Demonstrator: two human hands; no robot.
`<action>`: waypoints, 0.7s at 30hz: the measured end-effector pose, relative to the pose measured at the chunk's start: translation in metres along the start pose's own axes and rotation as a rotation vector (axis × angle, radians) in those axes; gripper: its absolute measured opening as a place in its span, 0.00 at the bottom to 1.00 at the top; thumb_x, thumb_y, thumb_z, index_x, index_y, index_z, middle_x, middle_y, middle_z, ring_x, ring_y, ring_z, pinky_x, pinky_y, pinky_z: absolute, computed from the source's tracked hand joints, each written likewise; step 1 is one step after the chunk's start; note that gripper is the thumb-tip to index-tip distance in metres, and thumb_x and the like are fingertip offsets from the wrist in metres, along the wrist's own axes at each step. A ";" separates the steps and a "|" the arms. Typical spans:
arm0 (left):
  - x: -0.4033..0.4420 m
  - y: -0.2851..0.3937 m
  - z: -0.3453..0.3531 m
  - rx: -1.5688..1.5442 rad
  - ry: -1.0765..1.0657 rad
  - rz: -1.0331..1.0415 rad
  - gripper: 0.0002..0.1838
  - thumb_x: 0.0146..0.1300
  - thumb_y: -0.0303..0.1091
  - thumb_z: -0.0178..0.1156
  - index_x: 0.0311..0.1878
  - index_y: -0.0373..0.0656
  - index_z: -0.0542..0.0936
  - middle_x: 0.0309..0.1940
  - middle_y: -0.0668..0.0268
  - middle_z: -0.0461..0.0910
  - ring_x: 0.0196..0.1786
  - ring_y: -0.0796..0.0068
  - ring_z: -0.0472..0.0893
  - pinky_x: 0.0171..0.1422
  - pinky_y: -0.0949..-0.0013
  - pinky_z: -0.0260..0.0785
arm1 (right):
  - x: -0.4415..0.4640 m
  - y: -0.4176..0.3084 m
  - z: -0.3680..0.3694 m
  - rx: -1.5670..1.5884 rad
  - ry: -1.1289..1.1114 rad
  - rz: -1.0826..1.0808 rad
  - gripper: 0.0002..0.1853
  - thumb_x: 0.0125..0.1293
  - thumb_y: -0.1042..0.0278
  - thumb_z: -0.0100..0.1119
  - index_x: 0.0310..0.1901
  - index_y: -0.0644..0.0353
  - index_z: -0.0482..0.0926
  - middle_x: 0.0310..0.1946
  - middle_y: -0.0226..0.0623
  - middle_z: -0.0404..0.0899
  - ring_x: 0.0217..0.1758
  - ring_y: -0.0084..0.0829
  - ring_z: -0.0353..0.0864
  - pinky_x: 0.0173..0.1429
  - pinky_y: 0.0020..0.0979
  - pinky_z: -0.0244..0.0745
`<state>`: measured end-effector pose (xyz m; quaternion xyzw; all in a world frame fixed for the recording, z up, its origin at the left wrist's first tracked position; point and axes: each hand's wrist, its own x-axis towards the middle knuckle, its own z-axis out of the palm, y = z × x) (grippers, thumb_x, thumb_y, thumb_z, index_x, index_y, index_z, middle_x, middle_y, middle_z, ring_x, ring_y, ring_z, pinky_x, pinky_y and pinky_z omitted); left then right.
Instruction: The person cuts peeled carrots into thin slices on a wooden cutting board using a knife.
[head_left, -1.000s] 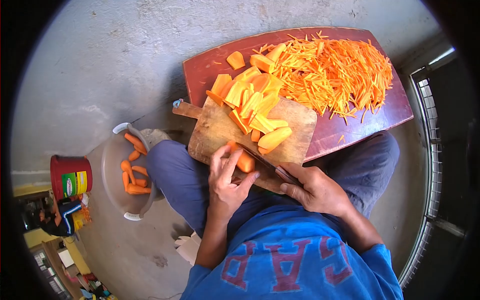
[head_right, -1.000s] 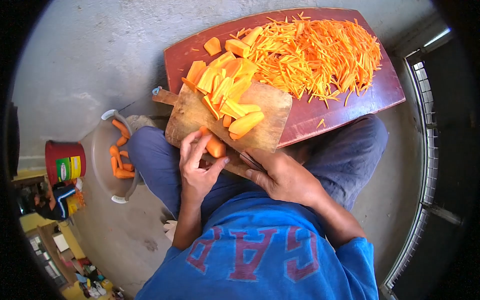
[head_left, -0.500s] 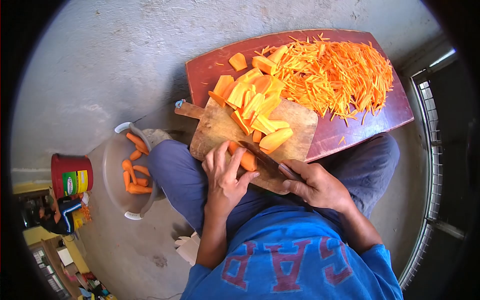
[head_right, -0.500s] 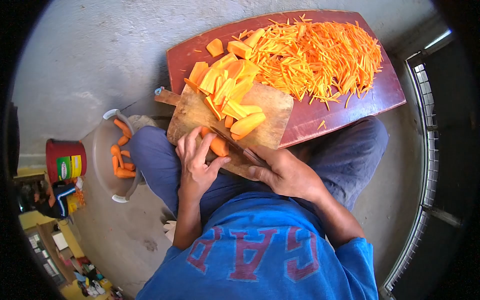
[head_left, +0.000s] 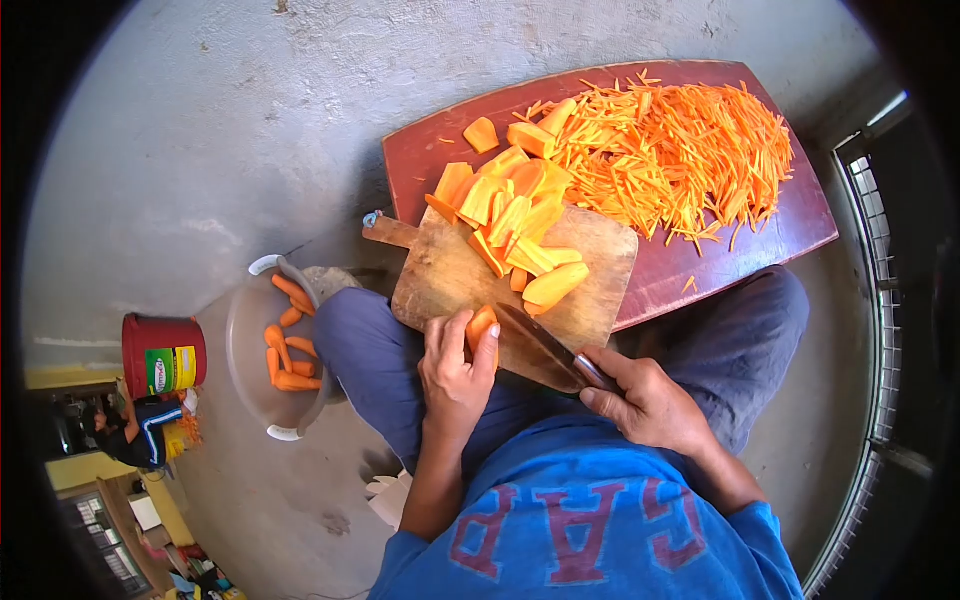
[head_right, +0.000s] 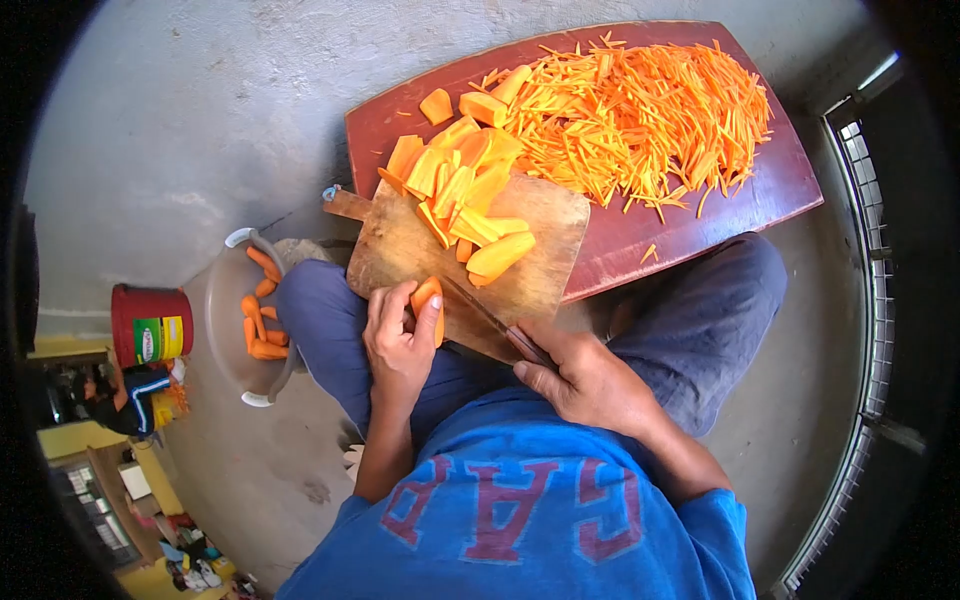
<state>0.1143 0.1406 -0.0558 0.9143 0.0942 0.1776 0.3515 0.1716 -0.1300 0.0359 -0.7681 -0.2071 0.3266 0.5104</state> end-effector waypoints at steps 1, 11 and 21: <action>0.000 0.002 -0.002 -0.017 -0.020 -0.022 0.24 0.73 0.36 0.80 0.65 0.37 0.84 0.49 0.47 0.83 0.49 0.38 0.88 0.49 0.43 0.84 | -0.001 0.001 0.000 0.005 -0.007 0.008 0.26 0.81 0.70 0.71 0.74 0.71 0.78 0.61 0.65 0.90 0.67 0.59 0.92 0.68 0.46 0.85; -0.001 0.009 -0.002 -0.331 -0.063 -0.205 0.26 0.73 0.29 0.80 0.69 0.31 0.83 0.47 0.56 0.84 0.36 0.69 0.89 0.37 0.66 0.81 | 0.005 0.005 0.002 0.008 0.003 -0.055 0.27 0.81 0.67 0.70 0.75 0.70 0.78 0.60 0.64 0.90 0.64 0.58 0.93 0.67 0.46 0.85; -0.004 -0.004 0.013 -0.746 0.010 -0.395 0.21 0.83 0.31 0.73 0.70 0.29 0.81 0.43 0.59 0.89 0.31 0.77 0.87 0.31 0.73 0.80 | 0.023 0.007 0.005 -0.039 0.010 -0.177 0.26 0.83 0.66 0.71 0.73 0.72 0.79 0.47 0.60 0.89 0.51 0.52 0.94 0.59 0.44 0.85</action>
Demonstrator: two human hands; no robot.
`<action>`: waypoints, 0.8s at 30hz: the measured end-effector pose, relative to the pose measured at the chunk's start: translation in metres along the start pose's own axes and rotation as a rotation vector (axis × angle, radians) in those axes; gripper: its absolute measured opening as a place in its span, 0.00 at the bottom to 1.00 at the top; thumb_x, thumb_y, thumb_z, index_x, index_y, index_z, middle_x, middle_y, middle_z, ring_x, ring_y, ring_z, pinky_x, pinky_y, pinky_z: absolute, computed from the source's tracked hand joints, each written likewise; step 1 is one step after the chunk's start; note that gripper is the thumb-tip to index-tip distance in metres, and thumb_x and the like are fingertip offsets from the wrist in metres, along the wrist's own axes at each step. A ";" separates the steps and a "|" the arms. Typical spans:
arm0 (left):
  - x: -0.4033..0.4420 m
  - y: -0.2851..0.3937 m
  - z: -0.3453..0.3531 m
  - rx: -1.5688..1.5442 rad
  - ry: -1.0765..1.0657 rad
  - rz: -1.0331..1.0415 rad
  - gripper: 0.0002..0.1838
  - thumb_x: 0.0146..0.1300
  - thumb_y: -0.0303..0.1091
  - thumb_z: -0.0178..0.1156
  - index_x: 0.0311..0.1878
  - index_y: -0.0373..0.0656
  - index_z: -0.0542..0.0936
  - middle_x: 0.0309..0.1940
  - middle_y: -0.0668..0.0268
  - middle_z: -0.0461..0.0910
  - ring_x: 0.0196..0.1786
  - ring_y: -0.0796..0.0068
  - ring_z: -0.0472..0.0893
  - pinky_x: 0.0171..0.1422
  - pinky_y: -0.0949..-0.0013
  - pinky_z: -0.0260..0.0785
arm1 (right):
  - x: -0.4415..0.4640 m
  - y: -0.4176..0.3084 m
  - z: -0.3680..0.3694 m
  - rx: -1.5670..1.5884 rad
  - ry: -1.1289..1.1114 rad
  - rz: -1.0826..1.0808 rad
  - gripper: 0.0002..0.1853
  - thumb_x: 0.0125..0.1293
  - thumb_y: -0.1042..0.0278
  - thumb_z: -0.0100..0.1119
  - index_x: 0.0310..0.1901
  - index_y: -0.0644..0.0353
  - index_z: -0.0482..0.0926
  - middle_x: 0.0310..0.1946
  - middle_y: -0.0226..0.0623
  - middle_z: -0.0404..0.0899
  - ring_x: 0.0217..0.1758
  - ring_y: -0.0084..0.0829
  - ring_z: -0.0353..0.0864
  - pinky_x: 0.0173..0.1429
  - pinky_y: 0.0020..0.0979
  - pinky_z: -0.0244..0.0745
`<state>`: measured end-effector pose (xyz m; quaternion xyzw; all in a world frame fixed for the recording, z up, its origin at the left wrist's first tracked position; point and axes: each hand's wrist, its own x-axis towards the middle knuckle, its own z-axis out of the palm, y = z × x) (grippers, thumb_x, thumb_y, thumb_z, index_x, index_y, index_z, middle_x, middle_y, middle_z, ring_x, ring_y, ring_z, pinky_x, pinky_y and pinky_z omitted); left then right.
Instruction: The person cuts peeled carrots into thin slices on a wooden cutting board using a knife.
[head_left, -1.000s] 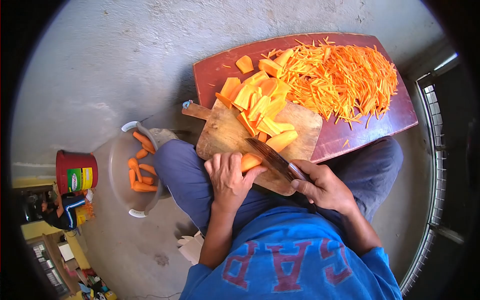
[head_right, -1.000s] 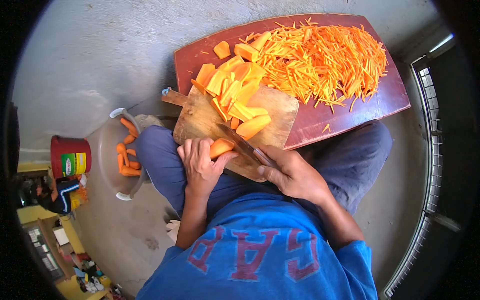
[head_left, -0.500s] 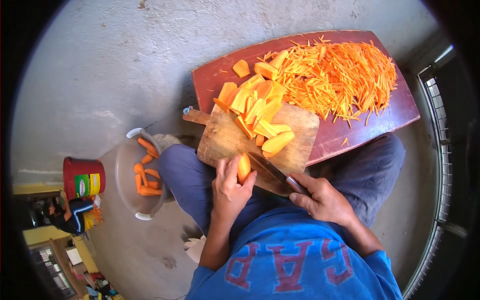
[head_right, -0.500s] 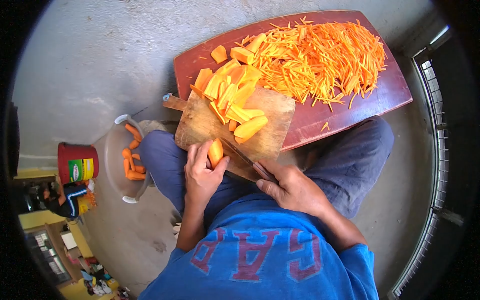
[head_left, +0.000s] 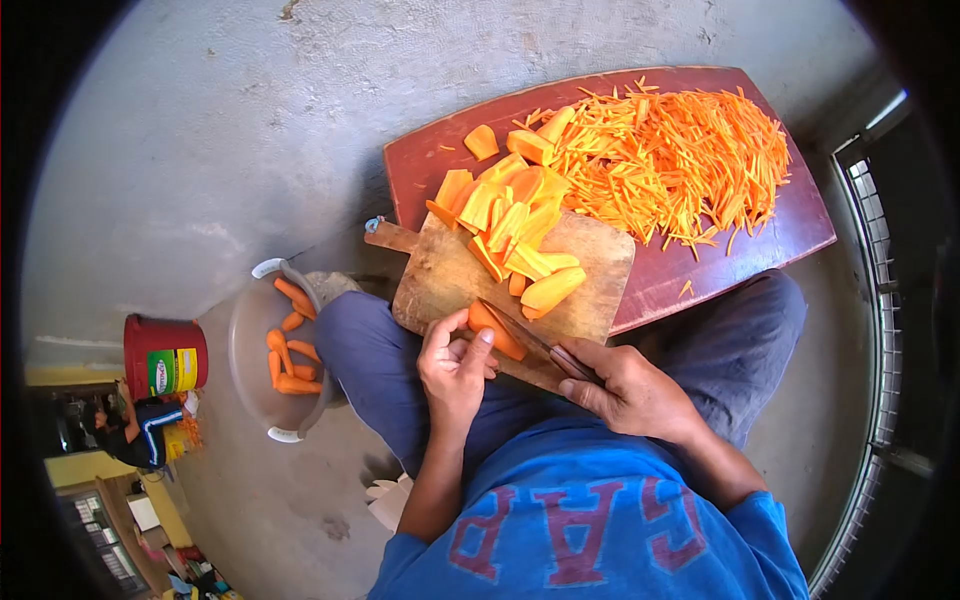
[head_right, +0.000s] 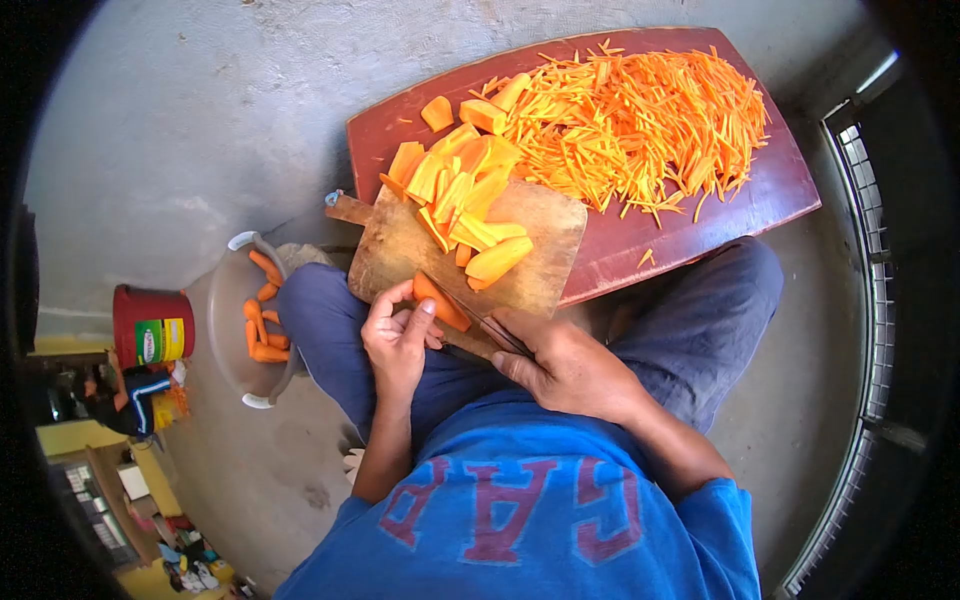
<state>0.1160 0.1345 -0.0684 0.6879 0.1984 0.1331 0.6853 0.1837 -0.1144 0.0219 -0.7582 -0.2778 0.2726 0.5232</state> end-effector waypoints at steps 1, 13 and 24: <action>0.000 -0.003 -0.003 -0.063 -0.005 -0.048 0.21 0.83 0.31 0.72 0.71 0.30 0.81 0.41 0.59 0.89 0.31 0.77 0.88 0.31 0.73 0.80 | 0.002 -0.005 -0.001 0.000 -0.019 0.023 0.26 0.82 0.67 0.71 0.73 0.72 0.79 0.48 0.61 0.89 0.52 0.54 0.94 0.60 0.44 0.85; -0.001 0.000 0.007 -0.256 0.047 -0.095 0.12 0.82 0.27 0.72 0.60 0.33 0.81 0.45 0.60 0.90 0.35 0.77 0.91 0.38 0.71 0.87 | 0.005 -0.022 -0.001 -0.249 -0.086 -0.054 0.28 0.79 0.68 0.73 0.74 0.71 0.77 0.54 0.60 0.91 0.51 0.65 0.94 0.54 0.54 0.91; 0.001 0.005 0.006 -0.083 0.051 -0.009 0.08 0.82 0.19 0.64 0.59 0.32 0.84 0.49 0.63 0.90 0.44 0.84 0.88 0.48 0.78 0.79 | -0.015 -0.051 -0.011 -0.329 -0.161 0.029 0.32 0.78 0.67 0.74 0.77 0.68 0.74 0.44 0.52 0.91 0.36 0.57 0.94 0.39 0.51 0.90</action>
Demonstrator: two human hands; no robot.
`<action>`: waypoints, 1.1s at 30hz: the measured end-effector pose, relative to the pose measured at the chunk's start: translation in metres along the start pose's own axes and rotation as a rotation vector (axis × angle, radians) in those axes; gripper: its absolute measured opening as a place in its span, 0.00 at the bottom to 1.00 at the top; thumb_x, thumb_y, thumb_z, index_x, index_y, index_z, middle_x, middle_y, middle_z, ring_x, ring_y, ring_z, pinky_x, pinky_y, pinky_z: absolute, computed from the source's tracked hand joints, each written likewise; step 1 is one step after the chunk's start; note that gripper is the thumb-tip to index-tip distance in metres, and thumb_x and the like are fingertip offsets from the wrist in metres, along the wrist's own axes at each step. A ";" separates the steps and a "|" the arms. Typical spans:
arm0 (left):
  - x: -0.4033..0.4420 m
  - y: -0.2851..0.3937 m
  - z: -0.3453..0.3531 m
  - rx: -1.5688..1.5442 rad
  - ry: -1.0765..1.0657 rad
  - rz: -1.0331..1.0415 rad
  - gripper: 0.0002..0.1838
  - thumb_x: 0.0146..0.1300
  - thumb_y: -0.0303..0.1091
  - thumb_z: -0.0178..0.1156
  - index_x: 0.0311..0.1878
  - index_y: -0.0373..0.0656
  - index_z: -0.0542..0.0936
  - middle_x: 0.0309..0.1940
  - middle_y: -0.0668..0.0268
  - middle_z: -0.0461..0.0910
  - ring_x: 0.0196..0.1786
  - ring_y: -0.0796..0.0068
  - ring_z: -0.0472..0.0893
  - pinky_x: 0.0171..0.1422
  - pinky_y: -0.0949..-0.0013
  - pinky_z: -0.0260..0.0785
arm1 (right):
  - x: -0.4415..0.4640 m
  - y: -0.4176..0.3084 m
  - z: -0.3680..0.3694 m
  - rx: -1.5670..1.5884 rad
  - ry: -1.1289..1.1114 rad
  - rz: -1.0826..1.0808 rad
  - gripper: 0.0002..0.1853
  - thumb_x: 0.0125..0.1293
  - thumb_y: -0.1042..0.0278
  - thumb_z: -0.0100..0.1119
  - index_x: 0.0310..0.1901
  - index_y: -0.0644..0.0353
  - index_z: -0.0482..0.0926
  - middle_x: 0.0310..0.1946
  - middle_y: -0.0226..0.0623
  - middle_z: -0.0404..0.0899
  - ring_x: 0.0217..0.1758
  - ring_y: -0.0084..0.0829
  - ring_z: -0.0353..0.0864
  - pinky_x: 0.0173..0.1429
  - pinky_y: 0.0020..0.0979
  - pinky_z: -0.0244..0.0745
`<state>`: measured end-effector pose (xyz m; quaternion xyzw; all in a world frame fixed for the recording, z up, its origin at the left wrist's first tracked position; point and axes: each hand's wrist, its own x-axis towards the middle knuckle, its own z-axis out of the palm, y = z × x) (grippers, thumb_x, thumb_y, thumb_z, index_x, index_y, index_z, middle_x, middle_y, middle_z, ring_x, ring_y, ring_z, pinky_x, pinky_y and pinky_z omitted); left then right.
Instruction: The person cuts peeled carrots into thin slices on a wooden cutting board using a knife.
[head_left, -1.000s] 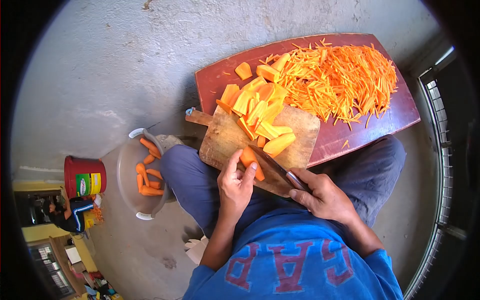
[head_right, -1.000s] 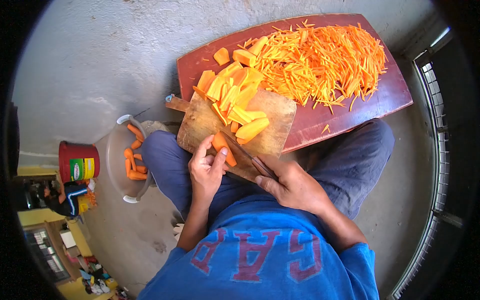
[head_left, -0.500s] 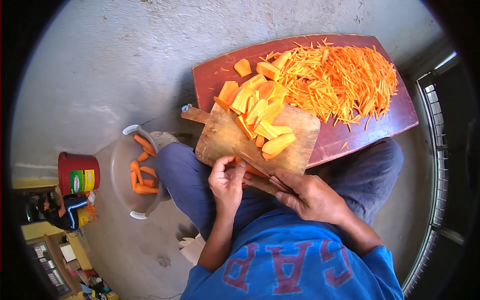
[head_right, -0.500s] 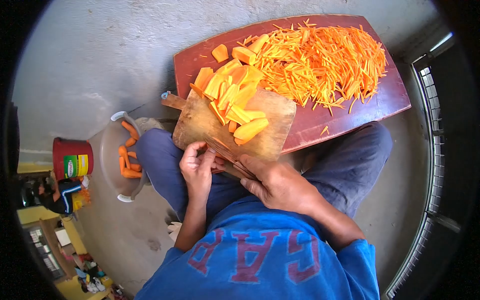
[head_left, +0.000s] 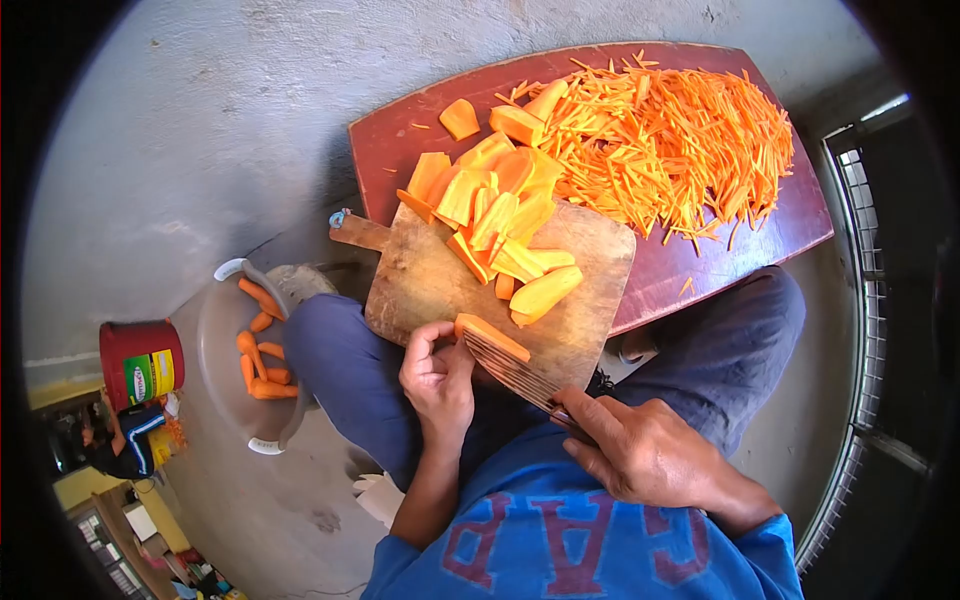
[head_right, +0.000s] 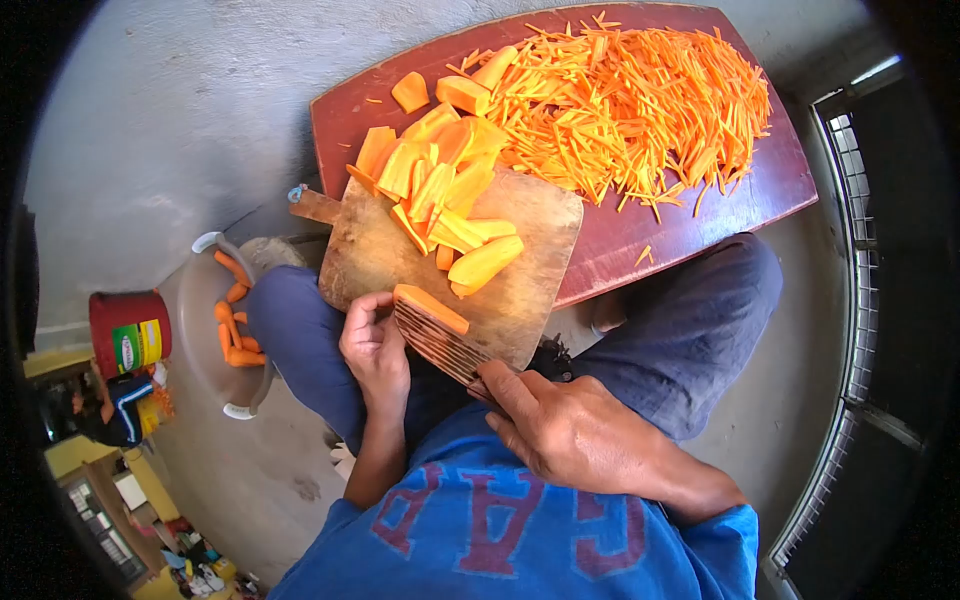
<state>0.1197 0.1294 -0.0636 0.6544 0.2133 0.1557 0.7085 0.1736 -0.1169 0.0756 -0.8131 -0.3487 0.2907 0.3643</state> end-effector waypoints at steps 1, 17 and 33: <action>0.001 0.001 0.000 0.013 -0.003 0.004 0.08 0.82 0.20 0.65 0.60 0.32 0.83 0.49 0.63 0.90 0.44 0.84 0.88 0.47 0.78 0.79 | 0.001 -0.001 -0.001 -0.003 -0.008 0.012 0.32 0.78 0.68 0.74 0.77 0.68 0.73 0.45 0.52 0.91 0.37 0.57 0.94 0.39 0.51 0.91; 0.006 0.002 0.006 -0.006 0.031 -0.072 0.10 0.81 0.22 0.72 0.58 0.32 0.81 0.32 0.72 0.85 0.32 0.91 0.80 0.35 0.81 0.67 | 0.032 -0.012 -0.016 0.134 -0.107 0.166 0.27 0.81 0.69 0.68 0.75 0.66 0.71 0.55 0.57 0.92 0.48 0.62 0.95 0.48 0.54 0.94; 0.004 0.001 0.001 -0.054 -0.038 -0.094 0.11 0.80 0.20 0.67 0.61 0.32 0.81 0.47 0.63 0.91 0.44 0.84 0.88 0.49 0.76 0.81 | 0.062 0.019 0.021 0.005 -0.101 0.117 0.31 0.78 0.71 0.70 0.77 0.70 0.71 0.50 0.62 0.92 0.47 0.65 0.94 0.49 0.55 0.90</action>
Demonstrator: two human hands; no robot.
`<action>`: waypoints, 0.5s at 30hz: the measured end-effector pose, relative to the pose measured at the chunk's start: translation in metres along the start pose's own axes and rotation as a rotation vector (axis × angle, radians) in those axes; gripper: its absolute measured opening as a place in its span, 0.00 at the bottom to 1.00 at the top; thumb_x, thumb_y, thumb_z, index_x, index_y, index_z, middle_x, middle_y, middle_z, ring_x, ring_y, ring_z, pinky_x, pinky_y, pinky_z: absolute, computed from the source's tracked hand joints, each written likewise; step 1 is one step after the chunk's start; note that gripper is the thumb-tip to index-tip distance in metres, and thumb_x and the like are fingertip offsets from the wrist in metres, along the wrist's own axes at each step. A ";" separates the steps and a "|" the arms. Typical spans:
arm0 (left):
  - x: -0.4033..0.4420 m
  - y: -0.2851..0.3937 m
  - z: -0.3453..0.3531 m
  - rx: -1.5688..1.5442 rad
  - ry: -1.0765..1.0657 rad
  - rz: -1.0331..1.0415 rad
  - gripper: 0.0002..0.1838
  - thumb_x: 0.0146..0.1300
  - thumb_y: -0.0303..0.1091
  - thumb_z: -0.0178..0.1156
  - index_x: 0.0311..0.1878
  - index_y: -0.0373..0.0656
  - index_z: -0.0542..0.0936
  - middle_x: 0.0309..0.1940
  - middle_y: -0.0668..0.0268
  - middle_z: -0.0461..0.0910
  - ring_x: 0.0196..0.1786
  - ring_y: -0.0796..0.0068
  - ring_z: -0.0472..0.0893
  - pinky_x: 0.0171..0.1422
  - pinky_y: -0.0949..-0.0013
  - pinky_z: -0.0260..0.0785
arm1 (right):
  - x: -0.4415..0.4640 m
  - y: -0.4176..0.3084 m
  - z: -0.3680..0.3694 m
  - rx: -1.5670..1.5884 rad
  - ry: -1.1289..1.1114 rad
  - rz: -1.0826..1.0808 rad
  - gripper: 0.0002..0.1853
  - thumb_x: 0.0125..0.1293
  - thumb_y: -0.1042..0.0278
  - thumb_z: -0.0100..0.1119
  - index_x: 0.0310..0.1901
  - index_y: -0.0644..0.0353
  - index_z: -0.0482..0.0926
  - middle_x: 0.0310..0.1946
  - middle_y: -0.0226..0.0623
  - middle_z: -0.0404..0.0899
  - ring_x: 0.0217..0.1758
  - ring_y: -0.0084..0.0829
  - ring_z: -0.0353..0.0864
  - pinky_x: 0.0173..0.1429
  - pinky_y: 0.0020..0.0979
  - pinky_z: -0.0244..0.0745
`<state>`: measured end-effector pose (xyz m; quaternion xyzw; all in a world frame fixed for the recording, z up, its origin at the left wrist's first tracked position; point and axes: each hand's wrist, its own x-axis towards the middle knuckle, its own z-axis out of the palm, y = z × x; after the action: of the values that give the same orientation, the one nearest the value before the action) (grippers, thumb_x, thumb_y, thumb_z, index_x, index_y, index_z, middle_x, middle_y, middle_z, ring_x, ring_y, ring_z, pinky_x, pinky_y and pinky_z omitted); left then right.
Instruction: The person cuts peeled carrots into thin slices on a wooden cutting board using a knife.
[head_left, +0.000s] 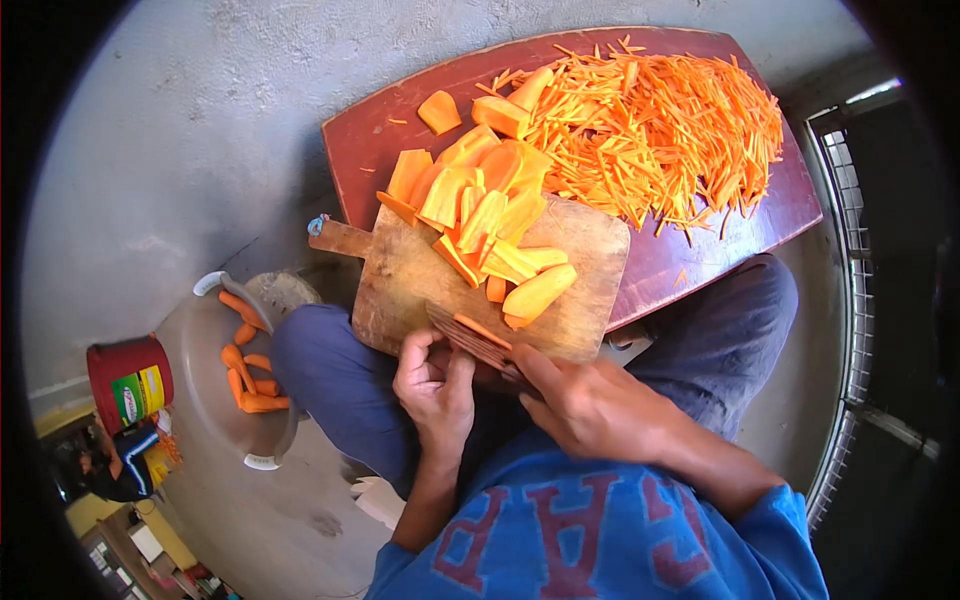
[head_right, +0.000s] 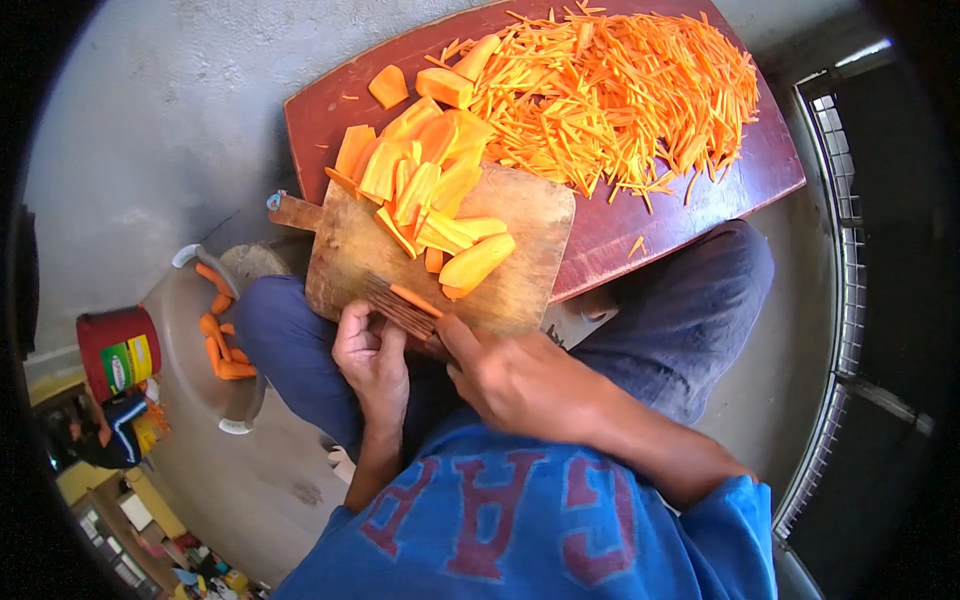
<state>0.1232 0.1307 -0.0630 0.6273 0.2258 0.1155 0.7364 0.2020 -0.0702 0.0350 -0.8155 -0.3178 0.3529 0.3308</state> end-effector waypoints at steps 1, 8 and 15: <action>0.001 -0.003 -0.002 0.049 0.001 0.036 0.10 0.81 0.20 0.67 0.60 0.33 0.81 0.46 0.62 0.91 0.43 0.83 0.88 0.48 0.76 0.82 | 0.002 0.005 0.003 0.028 0.013 -0.003 0.31 0.78 0.71 0.70 0.78 0.70 0.72 0.51 0.63 0.92 0.49 0.65 0.94 0.52 0.56 0.90; -0.001 -0.010 0.003 0.029 0.032 0.016 0.11 0.85 0.27 0.68 0.60 0.33 0.79 0.39 0.59 0.91 0.32 0.77 0.90 0.37 0.72 0.87 | -0.004 0.009 -0.015 0.235 0.144 -0.062 0.20 0.82 0.67 0.68 0.67 0.68 0.77 0.47 0.67 0.90 0.53 0.70 0.91 0.55 0.59 0.86; -0.004 -0.008 0.002 -0.026 0.028 -0.006 0.13 0.86 0.32 0.69 0.61 0.33 0.79 0.40 0.60 0.91 0.34 0.78 0.91 0.39 0.70 0.90 | -0.036 -0.004 -0.026 0.188 0.164 -0.080 0.26 0.80 0.70 0.71 0.74 0.67 0.78 0.48 0.58 0.91 0.49 0.62 0.94 0.52 0.51 0.89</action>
<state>0.1197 0.1259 -0.0702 0.6154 0.2364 0.1250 0.7414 0.2011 -0.1036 0.0646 -0.7937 -0.2874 0.2997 0.4446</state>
